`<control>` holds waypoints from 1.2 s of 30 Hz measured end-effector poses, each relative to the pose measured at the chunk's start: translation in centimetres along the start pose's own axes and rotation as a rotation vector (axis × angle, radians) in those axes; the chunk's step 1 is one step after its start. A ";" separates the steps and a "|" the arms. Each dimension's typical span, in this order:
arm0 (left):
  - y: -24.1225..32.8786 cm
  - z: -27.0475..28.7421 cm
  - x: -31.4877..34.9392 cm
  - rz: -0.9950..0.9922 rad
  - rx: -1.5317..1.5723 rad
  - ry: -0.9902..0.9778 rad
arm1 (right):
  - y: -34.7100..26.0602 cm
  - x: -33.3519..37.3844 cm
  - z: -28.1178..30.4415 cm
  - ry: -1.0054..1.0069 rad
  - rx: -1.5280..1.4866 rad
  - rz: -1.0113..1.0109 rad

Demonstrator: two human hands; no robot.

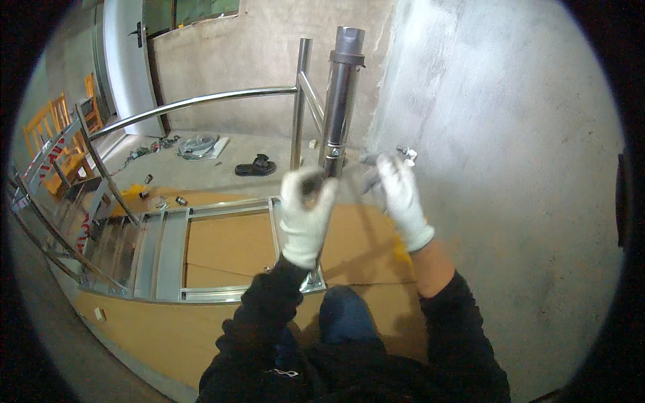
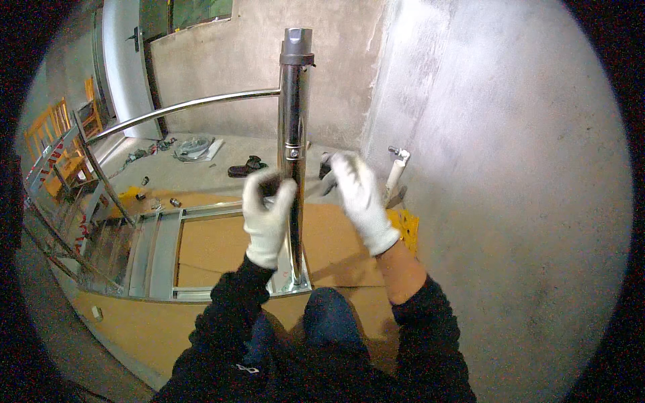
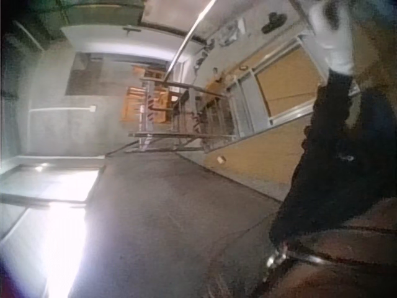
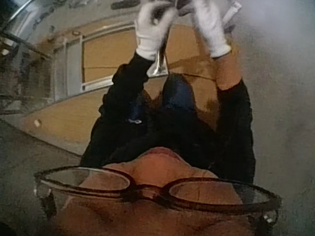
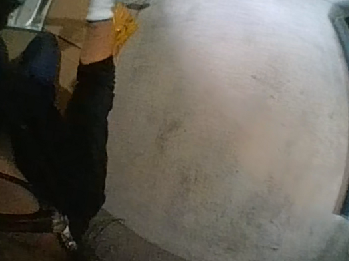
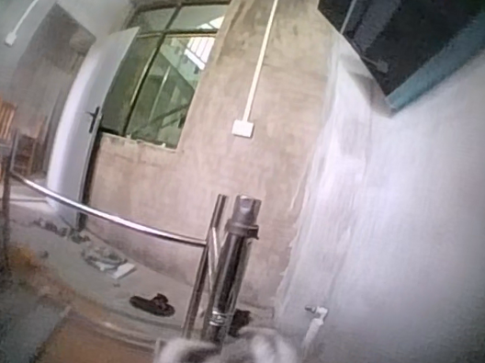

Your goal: The person assembles a metal railing by tightening a clamp on a vertical post and attaching a horizontal handrail. They use an Allen key to secure the components and then fit a metal bracket to connect the handrail to the post.

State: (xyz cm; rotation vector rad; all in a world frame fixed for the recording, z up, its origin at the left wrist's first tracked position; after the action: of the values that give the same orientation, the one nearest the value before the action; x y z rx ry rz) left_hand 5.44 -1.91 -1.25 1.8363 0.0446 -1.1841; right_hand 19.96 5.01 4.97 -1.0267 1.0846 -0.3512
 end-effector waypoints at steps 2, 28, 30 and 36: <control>2.4 0.0 1.7 0.001 -0.011 -0.201 | 2.7 1.2 -1.7 -0.053 0.114 0.119; 3.0 2.6 -3.3 -0.232 0.201 -0.426 | -3.3 1.3 -2.3 -0.347 -0.001 -0.417; 2.2 3.0 -3.8 -0.178 0.155 -0.251 | -4.2 1.0 -2.6 -0.264 0.018 -0.336; -0.2 1.6 -5.3 0.152 0.403 -0.217 | -2.2 -0.6 -2.0 -0.090 0.191 0.045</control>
State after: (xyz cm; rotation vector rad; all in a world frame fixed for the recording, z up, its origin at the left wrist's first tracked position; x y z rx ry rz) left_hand 1.39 -0.70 2.36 1.9980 -0.4796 -1.3461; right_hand 18.46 3.30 6.93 -0.8390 0.9723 -0.3620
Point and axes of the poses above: each hand's wrist, its own x-axis away from the middle knuckle, its own z-axis out of the back of the hand, y = z × x, the point moved 3 cm from there along -x, towards the middle knuckle, and after that the axes turned 8 degrees about -x, right-handed, at the moved point
